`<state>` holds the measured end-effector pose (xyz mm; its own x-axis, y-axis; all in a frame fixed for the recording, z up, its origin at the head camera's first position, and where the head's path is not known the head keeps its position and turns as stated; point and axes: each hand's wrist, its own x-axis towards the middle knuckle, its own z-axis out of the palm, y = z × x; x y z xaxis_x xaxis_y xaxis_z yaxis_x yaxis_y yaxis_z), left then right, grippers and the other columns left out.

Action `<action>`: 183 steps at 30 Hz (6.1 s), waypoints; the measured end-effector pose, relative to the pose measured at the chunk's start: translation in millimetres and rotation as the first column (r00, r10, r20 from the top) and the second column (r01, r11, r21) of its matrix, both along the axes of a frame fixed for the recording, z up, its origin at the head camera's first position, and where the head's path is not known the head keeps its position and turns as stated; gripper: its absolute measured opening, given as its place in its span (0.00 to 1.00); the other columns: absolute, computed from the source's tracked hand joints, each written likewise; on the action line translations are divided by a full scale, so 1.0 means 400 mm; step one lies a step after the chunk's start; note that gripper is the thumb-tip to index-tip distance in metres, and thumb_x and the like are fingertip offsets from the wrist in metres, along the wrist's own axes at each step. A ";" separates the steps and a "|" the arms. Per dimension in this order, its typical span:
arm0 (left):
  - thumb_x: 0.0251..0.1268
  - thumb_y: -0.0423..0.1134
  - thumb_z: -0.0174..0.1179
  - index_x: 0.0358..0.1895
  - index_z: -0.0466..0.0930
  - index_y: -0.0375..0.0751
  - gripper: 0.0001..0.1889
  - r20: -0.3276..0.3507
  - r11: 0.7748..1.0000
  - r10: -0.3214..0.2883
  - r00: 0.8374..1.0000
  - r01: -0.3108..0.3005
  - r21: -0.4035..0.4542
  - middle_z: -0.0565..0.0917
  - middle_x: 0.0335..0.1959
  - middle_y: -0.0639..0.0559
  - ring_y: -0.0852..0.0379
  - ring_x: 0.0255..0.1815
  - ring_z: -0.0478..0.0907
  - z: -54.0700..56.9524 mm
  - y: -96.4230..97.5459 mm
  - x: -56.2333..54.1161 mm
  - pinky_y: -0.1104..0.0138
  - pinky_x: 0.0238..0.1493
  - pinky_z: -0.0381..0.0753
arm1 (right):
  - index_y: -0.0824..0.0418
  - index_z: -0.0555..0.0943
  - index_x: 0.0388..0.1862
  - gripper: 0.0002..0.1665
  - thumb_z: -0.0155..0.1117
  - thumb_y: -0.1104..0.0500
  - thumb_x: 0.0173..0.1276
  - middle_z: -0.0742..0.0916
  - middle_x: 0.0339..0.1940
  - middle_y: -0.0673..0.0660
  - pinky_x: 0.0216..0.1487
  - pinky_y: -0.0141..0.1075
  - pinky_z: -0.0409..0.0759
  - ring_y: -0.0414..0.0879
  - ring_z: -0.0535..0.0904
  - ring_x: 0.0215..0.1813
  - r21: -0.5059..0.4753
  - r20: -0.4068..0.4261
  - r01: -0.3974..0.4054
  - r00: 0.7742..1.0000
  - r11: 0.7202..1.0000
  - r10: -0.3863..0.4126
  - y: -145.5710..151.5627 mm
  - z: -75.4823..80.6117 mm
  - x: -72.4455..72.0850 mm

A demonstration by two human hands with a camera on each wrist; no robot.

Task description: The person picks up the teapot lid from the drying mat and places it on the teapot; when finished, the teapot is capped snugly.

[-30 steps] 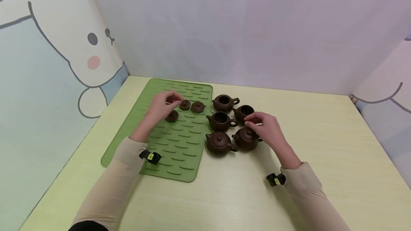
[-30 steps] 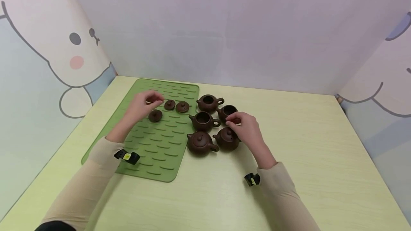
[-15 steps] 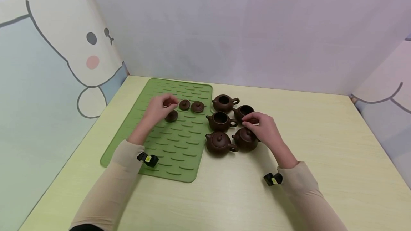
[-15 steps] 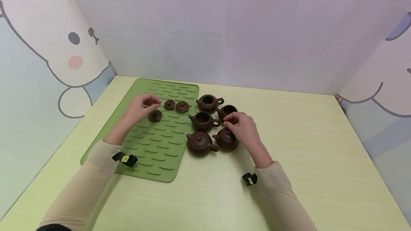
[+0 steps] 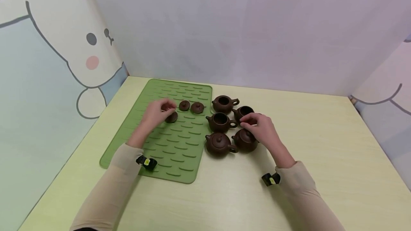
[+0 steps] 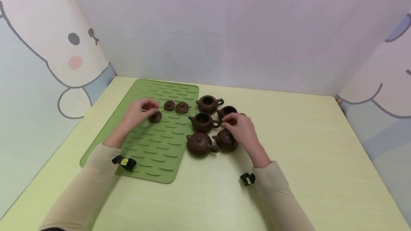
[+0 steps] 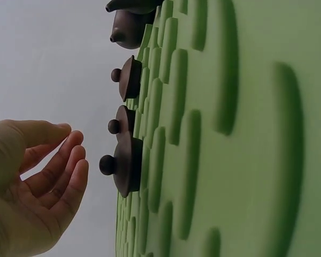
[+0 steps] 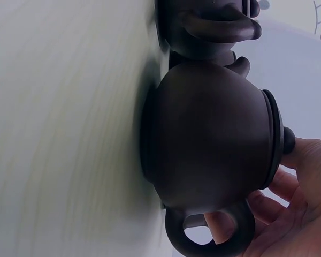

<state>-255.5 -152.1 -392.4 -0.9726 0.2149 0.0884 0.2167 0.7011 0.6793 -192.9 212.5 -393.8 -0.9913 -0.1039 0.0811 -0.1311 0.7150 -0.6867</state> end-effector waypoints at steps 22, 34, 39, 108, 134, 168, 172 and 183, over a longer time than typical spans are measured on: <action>0.67 0.28 0.62 0.49 0.82 0.36 0.10 0.054 0.996 0.089 0.995 -0.089 -0.003 0.86 0.50 0.37 0.40 0.50 0.84 -0.032 -0.019 0.007 0.51 0.50 0.85 | 0.59 0.88 0.43 0.08 0.68 0.58 0.68 0.91 0.39 0.58 0.48 0.46 0.80 0.51 0.84 0.43 0.015 0.007 0.011 1.000 1.000 -0.011 -0.032 0.000 -0.008; 0.65 0.29 0.64 0.48 0.83 0.36 0.10 0.064 0.993 0.113 0.992 -0.111 -0.027 0.86 0.48 0.37 0.42 0.48 0.84 -0.043 -0.019 0.007 0.54 0.48 0.84 | 0.59 0.88 0.44 0.09 0.67 0.57 0.69 0.90 0.44 0.59 0.51 0.50 0.80 0.54 0.84 0.47 0.039 0.039 0.052 0.998 0.998 -0.053 -0.045 0.006 -0.009; 0.66 0.30 0.64 0.48 0.83 0.36 0.09 0.065 0.992 0.121 0.991 -0.119 -0.029 0.87 0.46 0.37 0.44 0.46 0.84 -0.036 -0.012 0.009 0.55 0.46 0.84 | 0.58 0.88 0.43 0.09 0.67 0.56 0.69 0.90 0.44 0.59 0.51 0.50 0.80 0.55 0.84 0.48 0.064 0.059 0.069 0.996 0.996 -0.073 -0.051 0.014 -0.014; 0.65 0.32 0.66 0.48 0.83 0.38 0.10 0.009 0.976 -0.183 0.983 0.181 0.120 0.87 0.45 0.45 0.52 0.45 0.84 0.068 0.285 0.032 0.66 0.47 0.85 | 0.57 0.89 0.39 0.06 0.68 0.58 0.67 0.91 0.42 0.57 0.49 0.49 0.81 0.54 0.84 0.47 0.098 0.059 0.093 0.993 0.991 -0.099 -0.061 0.012 -0.014; 0.63 0.33 0.68 0.45 0.85 0.41 0.08 -0.005 0.968 -0.230 0.973 0.229 0.106 0.88 0.43 0.48 0.55 0.44 0.85 0.037 0.333 0.033 0.69 0.45 0.85 | 0.58 0.89 0.39 0.07 0.68 0.58 0.67 0.91 0.41 0.57 0.48 0.48 0.81 0.54 0.84 0.47 0.103 0.053 0.083 0.995 0.991 -0.089 -0.065 0.018 -0.020; 0.66 0.38 0.66 0.46 0.84 0.45 0.07 -0.023 0.972 -0.229 0.973 0.230 0.042 0.87 0.41 0.51 0.57 0.41 0.83 0.038 0.325 0.022 0.67 0.44 0.85 | 0.59 0.88 0.45 0.09 0.67 0.58 0.69 0.90 0.44 0.59 0.41 0.42 0.79 0.52 0.84 0.43 0.084 0.035 0.086 0.995 0.993 -0.089 -0.033 0.036 -0.016; 0.67 0.38 0.65 0.47 0.84 0.44 0.08 -0.024 0.973 -0.229 0.973 0.229 0.034 0.87 0.42 0.50 0.55 0.43 0.84 0.043 0.321 0.015 0.66 0.45 0.85 | 0.58 0.88 0.46 0.10 0.66 0.57 0.70 0.90 0.44 0.59 0.42 0.44 0.81 0.53 0.85 0.44 0.073 0.025 0.092 0.995 0.993 -0.095 -0.019 0.044 -0.013; 0.69 0.37 0.64 0.50 0.83 0.42 0.10 0.003 0.979 -0.199 0.980 0.199 0.047 0.87 0.45 0.50 0.54 0.46 0.84 0.053 0.303 -0.011 0.63 0.47 0.85 | 0.59 0.88 0.45 0.10 0.65 0.57 0.70 0.90 0.47 0.61 0.48 0.51 0.82 0.57 0.87 0.49 0.040 -0.026 0.123 0.992 0.992 -0.122 0.023 0.055 -0.010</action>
